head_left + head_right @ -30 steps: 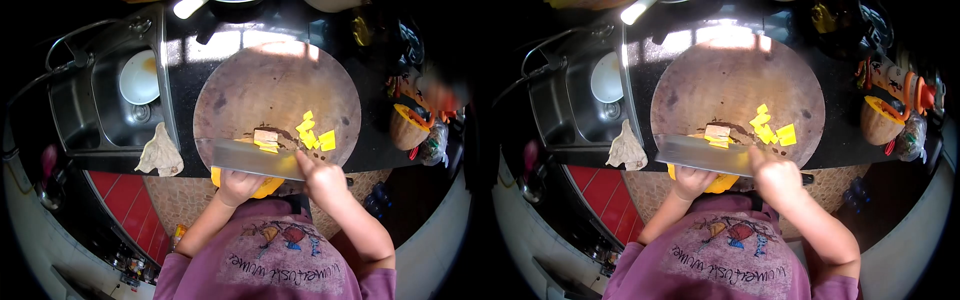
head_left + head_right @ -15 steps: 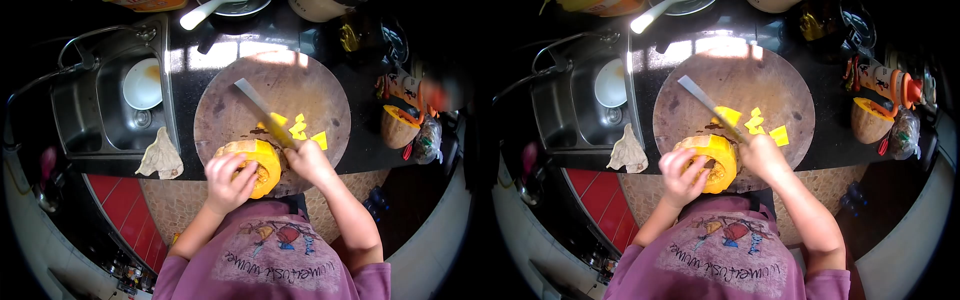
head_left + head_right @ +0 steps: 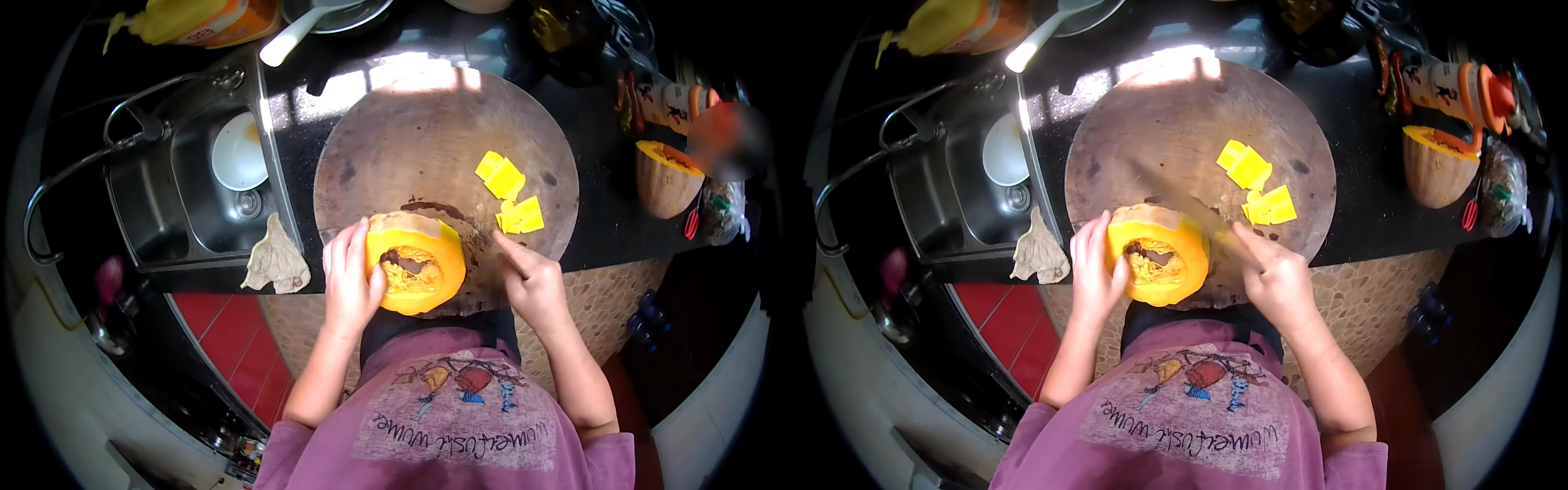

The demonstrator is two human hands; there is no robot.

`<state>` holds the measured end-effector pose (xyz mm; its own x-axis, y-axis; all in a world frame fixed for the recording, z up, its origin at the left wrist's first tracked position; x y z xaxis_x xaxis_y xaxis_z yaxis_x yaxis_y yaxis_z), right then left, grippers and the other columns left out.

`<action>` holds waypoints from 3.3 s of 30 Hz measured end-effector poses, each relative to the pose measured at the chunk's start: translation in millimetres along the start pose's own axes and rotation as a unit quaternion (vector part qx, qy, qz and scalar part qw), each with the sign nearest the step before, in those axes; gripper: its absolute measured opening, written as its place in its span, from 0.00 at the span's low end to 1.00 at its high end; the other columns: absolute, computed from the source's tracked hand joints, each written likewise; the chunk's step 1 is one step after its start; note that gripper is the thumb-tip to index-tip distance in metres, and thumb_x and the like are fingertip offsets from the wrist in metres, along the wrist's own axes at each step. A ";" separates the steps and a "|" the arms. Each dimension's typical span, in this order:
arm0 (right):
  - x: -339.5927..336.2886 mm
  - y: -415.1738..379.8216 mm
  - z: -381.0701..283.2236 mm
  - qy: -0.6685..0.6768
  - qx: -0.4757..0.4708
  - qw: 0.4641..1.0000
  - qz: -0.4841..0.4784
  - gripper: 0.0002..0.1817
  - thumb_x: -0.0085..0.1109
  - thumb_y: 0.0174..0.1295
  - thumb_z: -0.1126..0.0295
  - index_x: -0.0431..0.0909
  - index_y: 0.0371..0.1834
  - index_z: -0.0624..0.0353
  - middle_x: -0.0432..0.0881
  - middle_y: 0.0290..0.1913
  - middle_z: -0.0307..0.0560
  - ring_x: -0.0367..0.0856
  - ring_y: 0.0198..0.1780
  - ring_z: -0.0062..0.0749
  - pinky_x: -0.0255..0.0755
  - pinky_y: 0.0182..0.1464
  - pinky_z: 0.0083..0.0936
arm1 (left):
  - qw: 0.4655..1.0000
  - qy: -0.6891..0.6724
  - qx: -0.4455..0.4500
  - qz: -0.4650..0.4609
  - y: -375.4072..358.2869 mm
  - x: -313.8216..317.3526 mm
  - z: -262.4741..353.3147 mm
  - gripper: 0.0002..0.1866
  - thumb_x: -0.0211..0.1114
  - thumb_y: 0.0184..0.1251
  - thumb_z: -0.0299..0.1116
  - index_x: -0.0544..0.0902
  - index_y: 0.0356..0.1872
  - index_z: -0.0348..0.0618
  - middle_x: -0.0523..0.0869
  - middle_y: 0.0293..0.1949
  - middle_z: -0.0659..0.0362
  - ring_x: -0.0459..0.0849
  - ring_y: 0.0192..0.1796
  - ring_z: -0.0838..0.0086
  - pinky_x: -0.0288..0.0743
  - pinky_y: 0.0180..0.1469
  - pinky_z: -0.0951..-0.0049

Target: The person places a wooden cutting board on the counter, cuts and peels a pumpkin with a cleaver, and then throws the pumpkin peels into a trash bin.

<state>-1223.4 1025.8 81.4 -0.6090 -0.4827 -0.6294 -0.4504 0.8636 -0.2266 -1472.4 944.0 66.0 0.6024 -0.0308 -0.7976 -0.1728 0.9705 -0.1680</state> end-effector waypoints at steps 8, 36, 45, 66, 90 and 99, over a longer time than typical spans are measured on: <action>13.0 -20.4 -25.2 -0.116 -0.035 0.991 -0.058 0.31 0.61 0.44 0.77 0.80 0.58 0.55 0.74 0.23 0.45 0.80 0.24 0.40 0.76 0.28 0.37 | 0.998 0.003 0.058 0.039 -1.9 -1.9 13.5 0.36 0.76 0.49 0.30 0.75 0.64 0.42 0.75 0.62 0.48 0.72 0.63 0.54 0.66 0.65 0.57; 37.0 8.6 -36.7 -0.136 -0.034 0.986 -0.095 0.22 0.56 0.56 0.72 0.80 0.56 0.58 0.79 0.24 0.48 0.83 0.25 0.43 0.77 0.28 0.39 | 0.978 -0.090 0.184 0.027 -0.9 50.4 30.4 0.19 0.74 0.49 0.25 0.87 0.46 0.48 0.87 0.46 0.56 0.85 0.51 0.56 0.76 0.57 0.54; 29.4 -12.2 -6.7 -0.153 0.015 0.983 -0.095 0.22 0.56 0.55 0.73 0.80 0.56 0.61 0.80 0.25 0.51 0.83 0.25 0.46 0.78 0.28 0.40 | 0.973 -0.108 0.197 0.044 -2.0 48.8 30.8 0.15 0.74 0.45 0.23 0.88 0.39 0.44 0.87 0.42 0.56 0.85 0.46 0.58 0.75 0.56 0.57; 44.1 11.8 -16.3 -0.168 0.031 0.969 -0.180 0.22 0.52 0.58 0.74 0.77 0.57 0.67 0.84 0.29 0.54 0.86 0.29 0.47 0.80 0.32 0.39 | 0.976 -0.031 0.202 0.074 1.1 41.7 38.5 0.18 0.74 0.41 0.24 0.89 0.39 0.44 0.84 0.48 0.57 0.80 0.56 0.57 0.68 0.65 0.52; 46.8 15.0 -9.3 -0.122 0.085 0.971 -0.185 0.15 0.51 0.66 0.69 0.81 0.51 0.62 0.83 0.27 0.57 0.84 0.29 0.53 0.77 0.33 0.46 | 0.862 0.302 0.367 -0.175 84.2 -35.2 69.2 0.07 0.62 0.45 0.30 0.76 0.27 0.43 0.75 0.27 0.60 0.76 0.35 0.67 0.69 0.39 0.67; 49.5 17.8 -18.3 -0.165 0.085 0.956 -0.228 0.20 0.50 0.62 0.73 0.76 0.55 0.73 0.86 0.31 0.55 0.87 0.32 0.45 0.81 0.33 0.38 | 0.868 0.288 0.373 -0.159 84.9 -27.5 51.7 0.05 0.61 0.48 0.31 0.76 0.26 0.45 0.75 0.28 0.61 0.77 0.36 0.68 0.69 0.42 0.67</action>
<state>-1273.6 1014.6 59.8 -0.1230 -0.7671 -0.6297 -0.4904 0.5986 -0.6334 -1463.4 1039.6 103.6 0.0006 -0.2320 -0.9727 0.6120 0.7694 -0.1831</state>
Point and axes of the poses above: each hand's wrist, its own y-axis towards the middle knuckle, its own x-axis out of the palm, z = x × y, the point moved 5 cm from there along y, towards the middle knuckle
